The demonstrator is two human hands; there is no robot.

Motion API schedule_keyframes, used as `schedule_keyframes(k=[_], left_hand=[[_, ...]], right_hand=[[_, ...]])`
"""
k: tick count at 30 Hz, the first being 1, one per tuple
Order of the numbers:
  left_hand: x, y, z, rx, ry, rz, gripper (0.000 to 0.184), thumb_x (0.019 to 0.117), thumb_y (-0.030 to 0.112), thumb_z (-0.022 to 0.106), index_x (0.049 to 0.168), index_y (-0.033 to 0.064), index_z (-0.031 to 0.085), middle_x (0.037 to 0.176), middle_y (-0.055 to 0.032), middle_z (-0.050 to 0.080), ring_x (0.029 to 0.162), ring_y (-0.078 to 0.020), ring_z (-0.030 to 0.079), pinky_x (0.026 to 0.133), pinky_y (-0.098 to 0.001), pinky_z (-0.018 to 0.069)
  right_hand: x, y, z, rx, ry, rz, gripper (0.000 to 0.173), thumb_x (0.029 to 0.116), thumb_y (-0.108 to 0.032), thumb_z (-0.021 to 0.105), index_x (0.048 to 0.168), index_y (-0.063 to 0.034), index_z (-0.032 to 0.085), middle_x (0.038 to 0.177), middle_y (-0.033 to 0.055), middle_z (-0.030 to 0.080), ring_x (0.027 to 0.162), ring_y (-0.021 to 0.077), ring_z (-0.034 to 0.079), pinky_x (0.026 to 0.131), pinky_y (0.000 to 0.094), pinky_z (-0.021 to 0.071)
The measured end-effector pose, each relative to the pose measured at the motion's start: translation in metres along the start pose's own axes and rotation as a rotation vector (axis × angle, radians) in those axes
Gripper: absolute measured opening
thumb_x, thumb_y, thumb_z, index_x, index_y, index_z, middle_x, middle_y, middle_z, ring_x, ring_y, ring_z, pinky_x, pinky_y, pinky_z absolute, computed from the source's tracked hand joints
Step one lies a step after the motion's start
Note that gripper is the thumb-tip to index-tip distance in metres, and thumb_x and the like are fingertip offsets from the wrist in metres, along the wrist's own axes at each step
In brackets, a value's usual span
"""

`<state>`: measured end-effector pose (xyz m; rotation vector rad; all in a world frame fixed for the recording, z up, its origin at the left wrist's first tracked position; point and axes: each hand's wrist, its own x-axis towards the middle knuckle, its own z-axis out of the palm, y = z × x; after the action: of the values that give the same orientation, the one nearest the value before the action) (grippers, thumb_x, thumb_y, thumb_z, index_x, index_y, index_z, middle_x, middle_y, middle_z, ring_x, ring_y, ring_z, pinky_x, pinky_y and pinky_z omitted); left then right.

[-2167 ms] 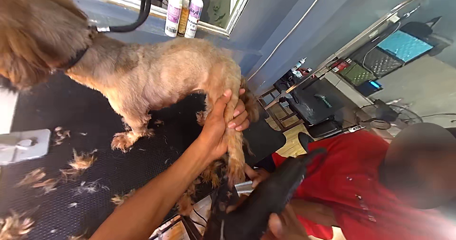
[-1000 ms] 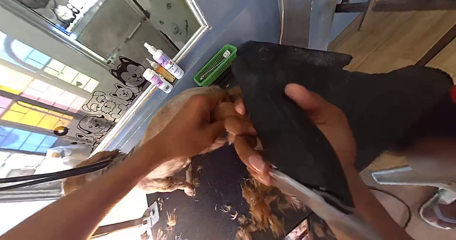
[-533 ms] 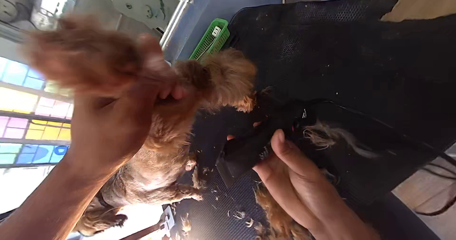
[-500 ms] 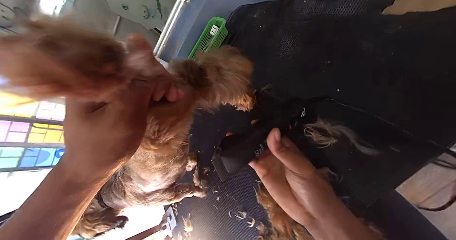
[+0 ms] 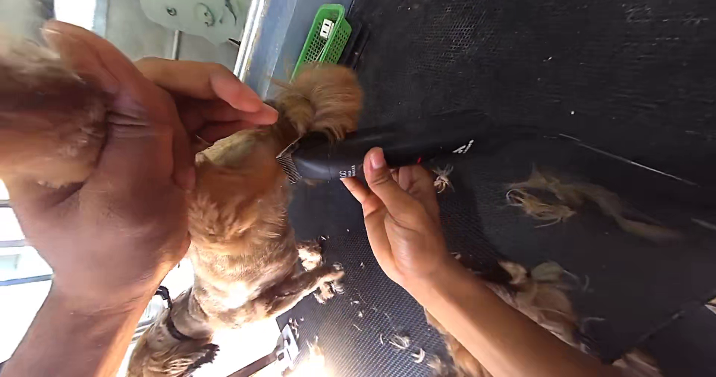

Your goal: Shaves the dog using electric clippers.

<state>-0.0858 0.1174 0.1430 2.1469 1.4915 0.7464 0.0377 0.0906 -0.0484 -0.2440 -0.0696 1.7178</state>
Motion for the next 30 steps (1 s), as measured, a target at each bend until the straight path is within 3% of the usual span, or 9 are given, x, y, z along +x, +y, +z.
schedule_keyframes(k=[4, 8, 14, 16, 18, 20, 21, 26, 30], left_hand=[[-0.003, 0.000, 0.014, -0.021, -0.001, -0.009, 0.034, 0.1111, 0.018, 0.029, 0.094, 0.0059, 0.056, 0.107, -0.0156, 0.071, 0.099, -0.0332, 0.072, 0.094, -0.0471, 0.0605], [0.001, 0.004, 0.009, -0.029, -0.030, 0.020, 0.035, 0.1110, 0.012, 0.027, 0.111, -0.0032, 0.058, 0.110, -0.0197, 0.069, 0.102, -0.0366, 0.070, 0.095, -0.0502, 0.0592], [0.003, 0.017, 0.011, 0.050, -0.049, 0.011, 0.035, 0.1102, 0.012, 0.027, 0.117, -0.0045, 0.057, 0.113, -0.0186, 0.069, 0.101, -0.0328, 0.071, 0.092, -0.0436, 0.0605], [0.003, 0.018, 0.010, 0.043, -0.072, 0.025, 0.034, 0.1095, 0.012, 0.028, 0.118, -0.0051, 0.057, 0.118, -0.0202, 0.068, 0.105, -0.0335, 0.069, 0.095, -0.0437, 0.0586], [0.004, 0.026, 0.012, 0.048, -0.105, 0.028, 0.035, 0.1103, 0.012, 0.027, 0.120, -0.0055, 0.056, 0.134, -0.0223, 0.063, 0.121, -0.0377, 0.065, 0.107, -0.0464, 0.0543], [0.004, 0.035, 0.013, 0.042, -0.132, -0.027, 0.040, 0.1123, 0.016, 0.023, 0.128, -0.0027, 0.055, 0.153, -0.0185, 0.050, 0.140, -0.0369, 0.051, 0.118, -0.0449, 0.0438], [0.003, 0.037, 0.010, 0.050, -0.134, -0.035, 0.042, 0.1127, 0.018, 0.023, 0.129, -0.0016, 0.056, 0.156, -0.0168, 0.047, 0.144, -0.0367, 0.045, 0.120, -0.0456, 0.0406], [0.001, 0.037, 0.004, 0.048, -0.079, 0.000, 0.034, 0.1100, 0.014, 0.031, 0.119, -0.0019, 0.060, 0.155, -0.0209, 0.046, 0.144, -0.0418, 0.043, 0.120, -0.0502, 0.0410], [0.001, 0.041, 0.005, 0.078, -0.068, 0.021, 0.030, 0.1082, 0.011, 0.034, 0.114, -0.0021, 0.060, 0.153, -0.0237, 0.047, 0.145, -0.0431, 0.042, 0.122, -0.0490, 0.0389]], right_hand=[[-0.003, 0.004, 0.003, 0.025, 0.028, 0.104, 0.024, 0.1018, -0.021, 0.064, 0.123, -0.0091, 0.061, 0.117, 0.0074, 0.068, 0.107, 0.0195, 0.070, 0.096, 0.0411, 0.0588], [-0.009, 0.003, -0.001, 0.082, 0.040, 0.199, 0.026, 0.1033, -0.025, 0.061, 0.123, -0.0079, 0.060, 0.118, 0.0110, 0.067, 0.106, 0.0220, 0.070, 0.094, 0.0428, 0.0594], [-0.033, -0.013, 0.023, 0.198, 0.123, 0.445, 0.040, 0.1016, -0.037, 0.062, 0.128, -0.0080, 0.059, 0.117, 0.0157, 0.069, 0.101, 0.0275, 0.072, 0.092, 0.0448, 0.0607], [-0.044, -0.024, 0.041, 0.200, 0.196, 0.513, 0.042, 0.1012, -0.038, 0.062, 0.129, -0.0065, 0.060, 0.111, 0.0192, 0.071, 0.093, 0.0306, 0.075, 0.085, 0.0457, 0.0635], [-0.054, -0.039, 0.062, 0.239, 0.290, 0.577, 0.043, 0.0999, -0.036, 0.065, 0.129, -0.0052, 0.060, 0.108, 0.0211, 0.071, 0.087, 0.0330, 0.076, 0.080, 0.0469, 0.0658], [-0.060, -0.052, 0.075, 0.293, 0.363, 0.584, 0.042, 0.0992, -0.032, 0.067, 0.129, -0.0034, 0.061, 0.108, 0.0225, 0.071, 0.087, 0.0351, 0.076, 0.079, 0.0489, 0.0661], [-0.064, -0.055, 0.077, 0.297, 0.398, 0.553, 0.041, 0.0988, -0.031, 0.068, 0.128, -0.0026, 0.061, 0.109, 0.0228, 0.071, 0.087, 0.0356, 0.076, 0.079, 0.0498, 0.0659], [-0.077, -0.036, 0.058, 0.136, 0.681, 0.460, 0.036, 0.1006, -0.021, 0.066, 0.126, 0.0025, 0.056, 0.103, 0.0237, 0.071, 0.081, 0.0357, 0.076, 0.072, 0.0479, 0.0670], [-0.079, -0.021, 0.065, 0.207, 0.722, 0.514, 0.035, 0.1011, -0.020, 0.065, 0.126, 0.0035, 0.058, 0.099, 0.0233, 0.070, 0.078, 0.0346, 0.076, 0.072, 0.0469, 0.0670]])
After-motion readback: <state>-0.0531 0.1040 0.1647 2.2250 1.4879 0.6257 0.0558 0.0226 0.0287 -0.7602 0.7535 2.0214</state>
